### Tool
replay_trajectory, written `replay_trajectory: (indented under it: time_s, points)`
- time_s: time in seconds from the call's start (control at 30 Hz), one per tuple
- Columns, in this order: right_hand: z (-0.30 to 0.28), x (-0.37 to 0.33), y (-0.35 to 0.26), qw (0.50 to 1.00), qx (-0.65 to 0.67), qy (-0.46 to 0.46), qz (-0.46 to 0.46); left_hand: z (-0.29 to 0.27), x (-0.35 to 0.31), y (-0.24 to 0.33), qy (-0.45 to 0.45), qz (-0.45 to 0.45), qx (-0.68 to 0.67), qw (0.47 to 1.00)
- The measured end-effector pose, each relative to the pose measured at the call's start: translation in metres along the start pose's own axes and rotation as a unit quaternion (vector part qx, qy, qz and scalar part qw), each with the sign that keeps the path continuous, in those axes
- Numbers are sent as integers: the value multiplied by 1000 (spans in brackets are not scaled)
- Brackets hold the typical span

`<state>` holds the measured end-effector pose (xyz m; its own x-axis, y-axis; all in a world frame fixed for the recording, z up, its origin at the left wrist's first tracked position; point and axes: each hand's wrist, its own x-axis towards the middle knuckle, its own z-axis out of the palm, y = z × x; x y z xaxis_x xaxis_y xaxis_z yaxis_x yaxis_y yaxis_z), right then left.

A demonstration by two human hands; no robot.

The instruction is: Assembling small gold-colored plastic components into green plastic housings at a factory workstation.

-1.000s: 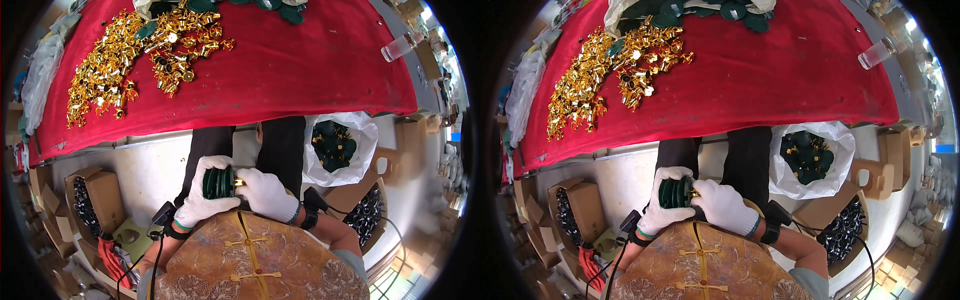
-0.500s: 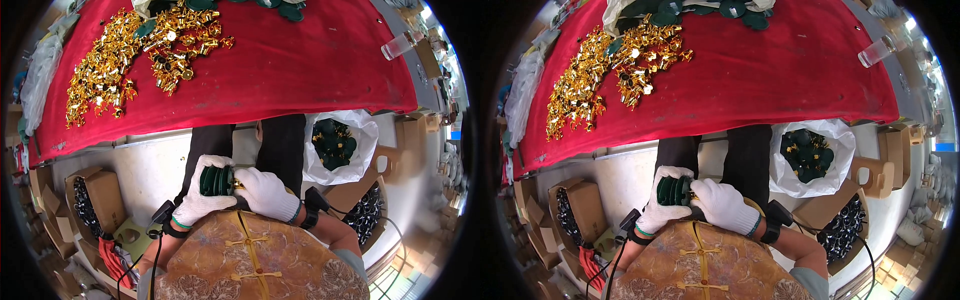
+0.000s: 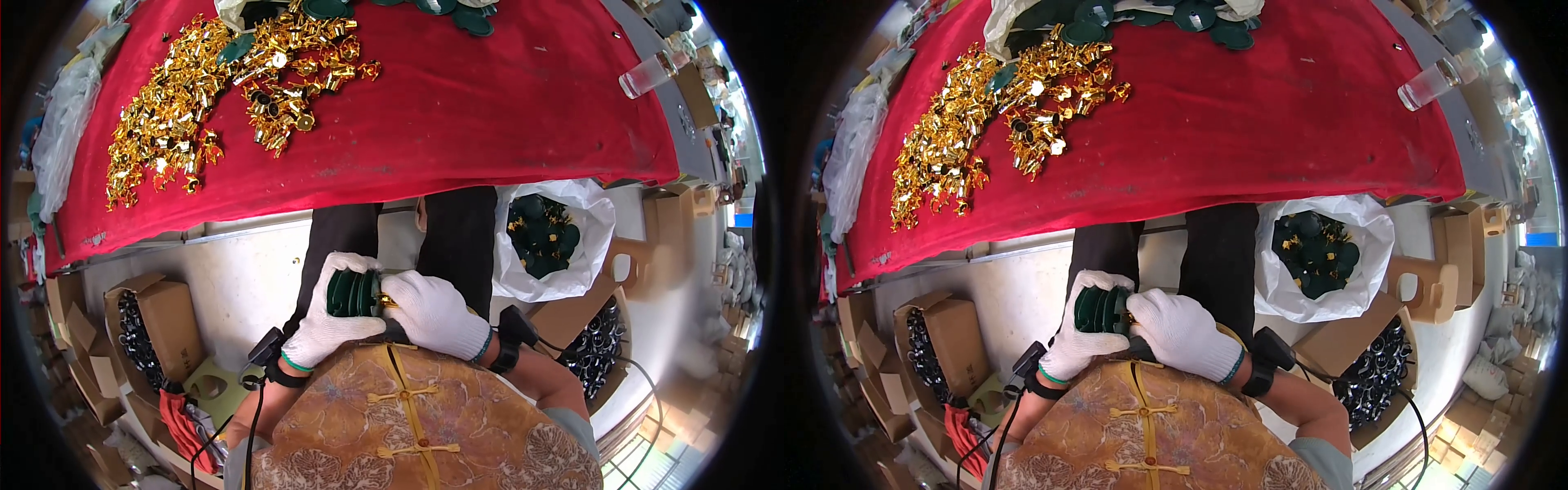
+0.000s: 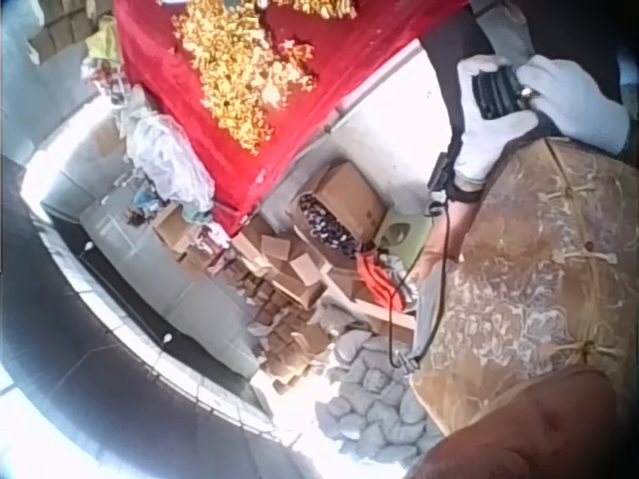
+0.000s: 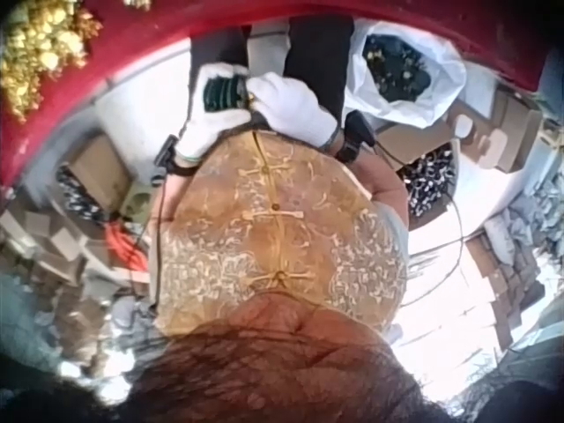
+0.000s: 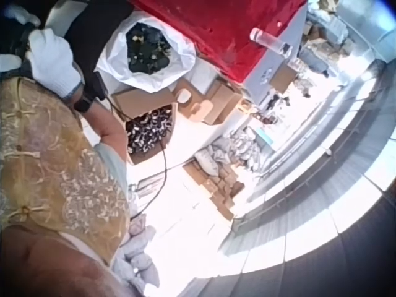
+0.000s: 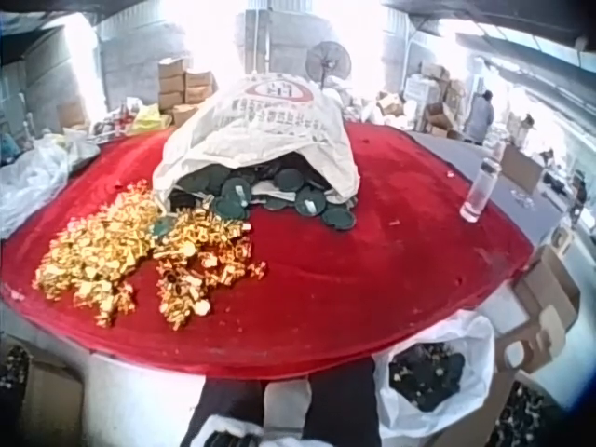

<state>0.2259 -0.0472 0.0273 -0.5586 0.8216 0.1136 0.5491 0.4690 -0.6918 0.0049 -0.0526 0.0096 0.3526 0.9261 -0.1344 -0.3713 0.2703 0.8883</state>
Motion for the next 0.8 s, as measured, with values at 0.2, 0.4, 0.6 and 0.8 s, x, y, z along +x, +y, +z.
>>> replay_trajectory:
  time_s: [0.2, 0.4, 0.6, 0.8]
  points:
    - [-19, 18, -17, 877, 364, -84, 302, -1, 2, 4, -6, 52, 112, 992]
    - [-29, 8, -1, 949, 243, -32, 200, 11, 12, -9, 2, 6, -44, 999]
    - [-138, -26, 27, 946, -94, 24, 308, 8, 17, -9, 35, -73, -240, 967]
    - [-193, 17, 45, 890, -394, 167, 156, 0, 14, -15, 52, -87, -258, 961]
